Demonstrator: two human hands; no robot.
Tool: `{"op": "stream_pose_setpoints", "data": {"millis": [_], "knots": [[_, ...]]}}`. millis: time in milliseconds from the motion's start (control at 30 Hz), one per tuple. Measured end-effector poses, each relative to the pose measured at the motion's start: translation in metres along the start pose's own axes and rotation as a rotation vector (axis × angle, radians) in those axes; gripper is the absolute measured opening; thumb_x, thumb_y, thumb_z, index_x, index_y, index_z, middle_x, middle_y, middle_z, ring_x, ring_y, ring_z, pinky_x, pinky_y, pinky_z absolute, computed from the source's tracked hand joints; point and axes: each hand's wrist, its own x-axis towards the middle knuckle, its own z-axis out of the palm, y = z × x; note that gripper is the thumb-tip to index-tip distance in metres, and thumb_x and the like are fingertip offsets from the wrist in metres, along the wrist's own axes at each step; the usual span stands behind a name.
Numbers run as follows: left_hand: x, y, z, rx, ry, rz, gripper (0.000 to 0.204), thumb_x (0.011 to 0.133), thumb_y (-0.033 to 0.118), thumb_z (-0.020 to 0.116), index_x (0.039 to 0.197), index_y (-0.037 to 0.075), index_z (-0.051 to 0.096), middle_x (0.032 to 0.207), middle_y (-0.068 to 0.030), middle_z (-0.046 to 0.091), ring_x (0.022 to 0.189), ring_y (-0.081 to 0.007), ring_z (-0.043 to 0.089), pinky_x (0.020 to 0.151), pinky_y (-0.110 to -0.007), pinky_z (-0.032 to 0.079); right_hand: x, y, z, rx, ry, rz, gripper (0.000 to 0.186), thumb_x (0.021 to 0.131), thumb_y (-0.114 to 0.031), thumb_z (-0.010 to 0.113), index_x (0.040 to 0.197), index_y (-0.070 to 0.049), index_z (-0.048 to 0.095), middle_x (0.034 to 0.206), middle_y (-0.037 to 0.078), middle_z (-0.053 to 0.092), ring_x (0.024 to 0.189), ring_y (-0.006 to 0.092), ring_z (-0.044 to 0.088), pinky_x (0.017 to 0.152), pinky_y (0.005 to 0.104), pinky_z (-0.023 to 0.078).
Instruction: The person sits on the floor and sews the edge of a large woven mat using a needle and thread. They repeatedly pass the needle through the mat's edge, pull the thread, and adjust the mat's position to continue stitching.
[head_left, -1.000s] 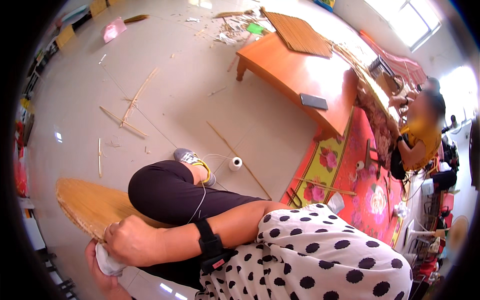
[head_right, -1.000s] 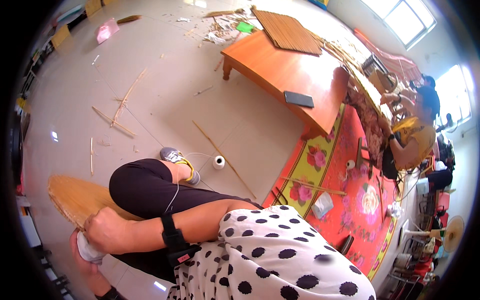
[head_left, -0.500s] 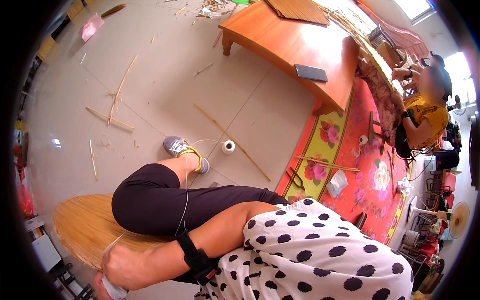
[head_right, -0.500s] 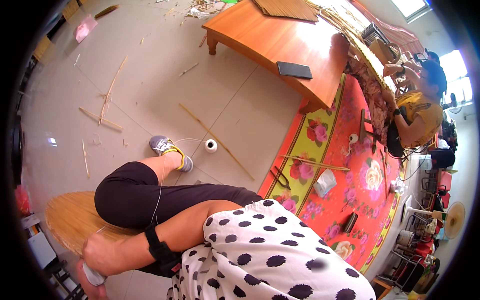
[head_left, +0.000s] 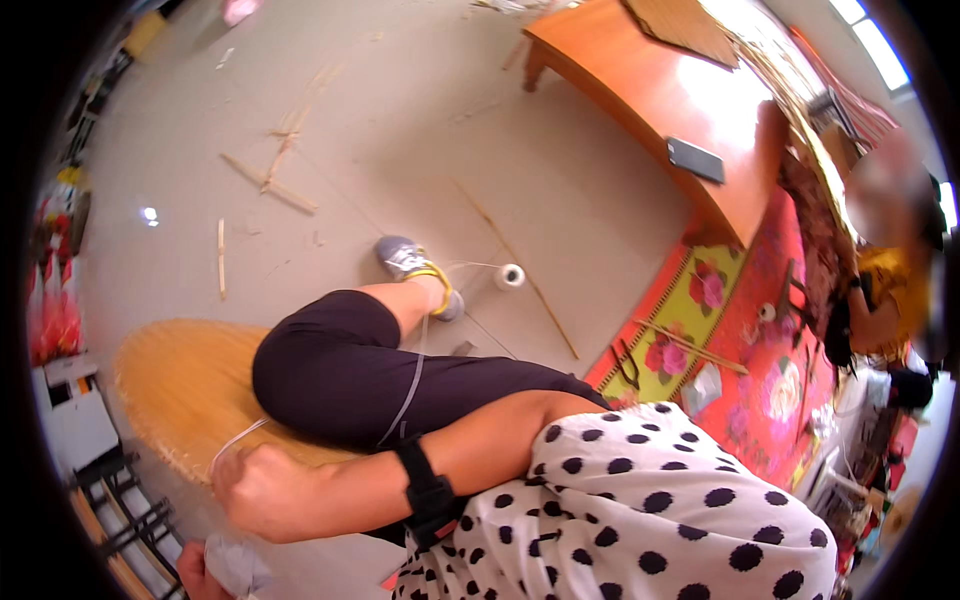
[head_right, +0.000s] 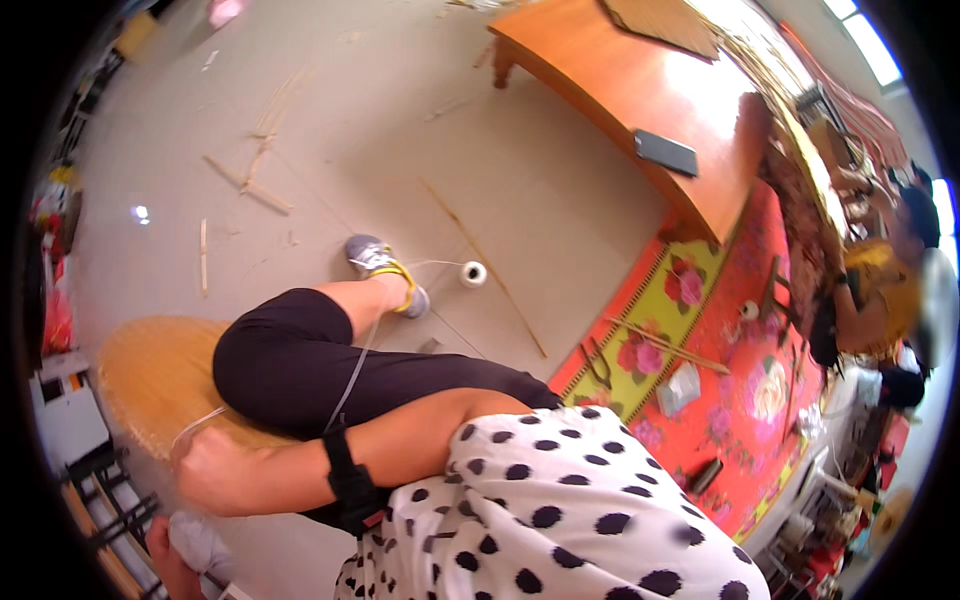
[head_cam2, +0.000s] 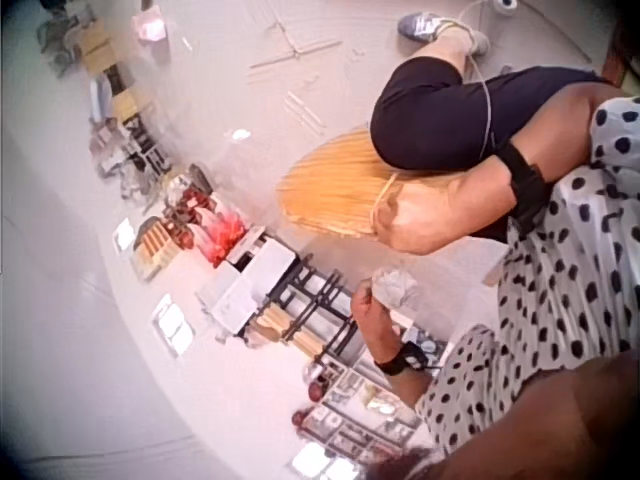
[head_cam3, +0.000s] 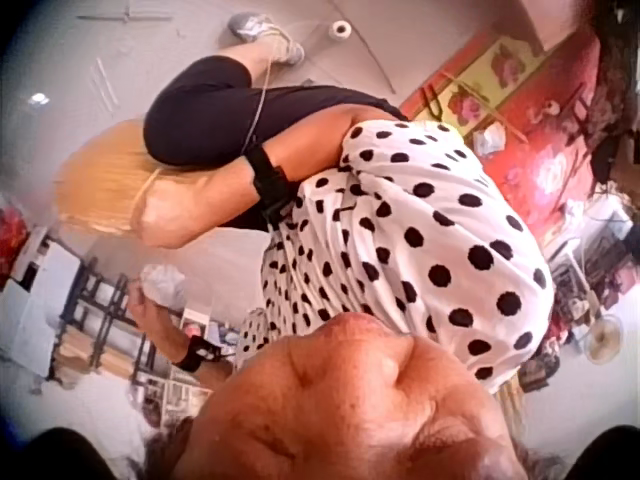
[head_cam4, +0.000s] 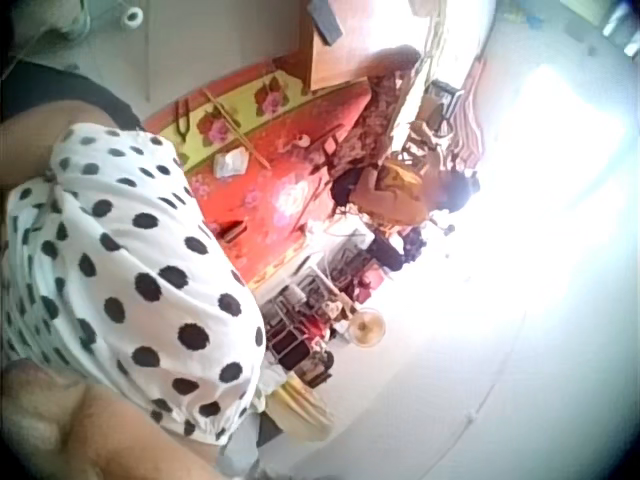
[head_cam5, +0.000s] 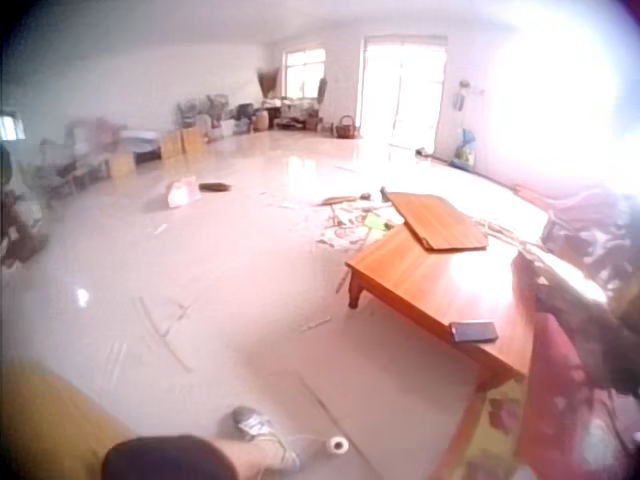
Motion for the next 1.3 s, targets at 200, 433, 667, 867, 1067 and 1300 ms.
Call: {"op": "stream_pose_setpoints", "data": {"millis": [200, 433, 667, 867, 1067, 1300], "knots": [[-0.007, -0.04, 0.032, 0.37, -0.102, 0.131, 0.004, 0.081, 0.003, 0.057, 0.081, -0.001, 0.058, 0.066, -0.0092, 0.055, 0.059, -0.014, 0.055, 0.055, -0.029, 0.045, 0.01, 0.021, -0.047, -0.011, -0.04, -0.057, 0.023, 0.063, -0.016, 0.06, 0.074, 0.004, 0.059, 0.07, 0.013, 0.053, 0.06, 0.0222, 0.055, 0.043, 0.0323, 0.043], [-0.064, -0.139, 0.097, 0.635, -0.118, 0.13, 0.006, 0.074, 0.004, 0.063, 0.079, 0.001, 0.062, 0.076, -0.0205, 0.062, 0.07, -0.0408, 0.061, 0.063, -0.047, 0.049, 0.008, 0.021, -0.044, 0.024, -0.021, -0.033, 0.011, 0.068, -0.014, 0.06, 0.068, -0.004, 0.056, 0.069, 0.009, 0.052, 0.058, 0.022, 0.056, 0.043, 0.0325, 0.045], [-0.114, -0.191, 0.147, 0.558, -0.22, -0.155, 0.026, 0.077, 0.009, 0.068, 0.103, 0.004, 0.065, 0.103, -0.0185, 0.064, 0.094, -0.0389, 0.062, 0.082, -0.044, 0.051, 0.018, 0.014, -0.06, -0.012, -0.027, 0.079, 0.025, 0.086, -0.019, 0.065, 0.07, -0.004, 0.054, 0.057, 0.009, 0.055, 0.048, 0.026, 0.059, 0.041, 0.0362, 0.047], [-0.049, -0.089, 0.12, 0.131, 0.468, 0.299, 0.036, 0.078, 0.004, 0.071, 0.113, 0.003, 0.062, 0.112, -0.0183, 0.062, 0.101, -0.0363, 0.062, 0.086, -0.039, 0.051, 0.021, 0.021, -0.064, -0.065, -0.03, 0.061, 0.021, 0.087, -0.015, 0.066, 0.07, -0.005, 0.056, 0.054, 0.01, 0.054, 0.047, 0.0294, 0.056, 0.042, 0.04, 0.043], [0.028, 0.009, 0.156, -0.3, 0.686, 0.647, 0.033, 0.077, -0.001, 0.073, 0.109, 0.003, 0.064, 0.105, -0.0137, 0.064, 0.086, -0.0274, 0.066, 0.072, -0.032, 0.053, 0.02, 0.018, -0.074, -0.051, -0.088, 0.11, 0.022, 0.087, -0.012, 0.065, 0.068, -0.003, 0.056, 0.057, 0.014, 0.053, 0.049, 0.0319, 0.055, 0.045, 0.0393, 0.043], [0.072, 0.053, 0.192, -0.604, 0.803, 0.698, 0.018, 0.08, -0.007, 0.068, 0.096, 0.0, 0.066, 0.091, -0.014, 0.064, 0.078, -0.0261, 0.064, 0.069, -0.03, 0.051, 0.024, 0.028, -0.074, -0.037, -0.018, 0.107, 0.018, 0.087, -0.011, 0.065, 0.072, -0.002, 0.06, 0.06, 0.015, 0.057, 0.053, 0.0329, 0.058, 0.048, 0.0388, 0.046]]}}
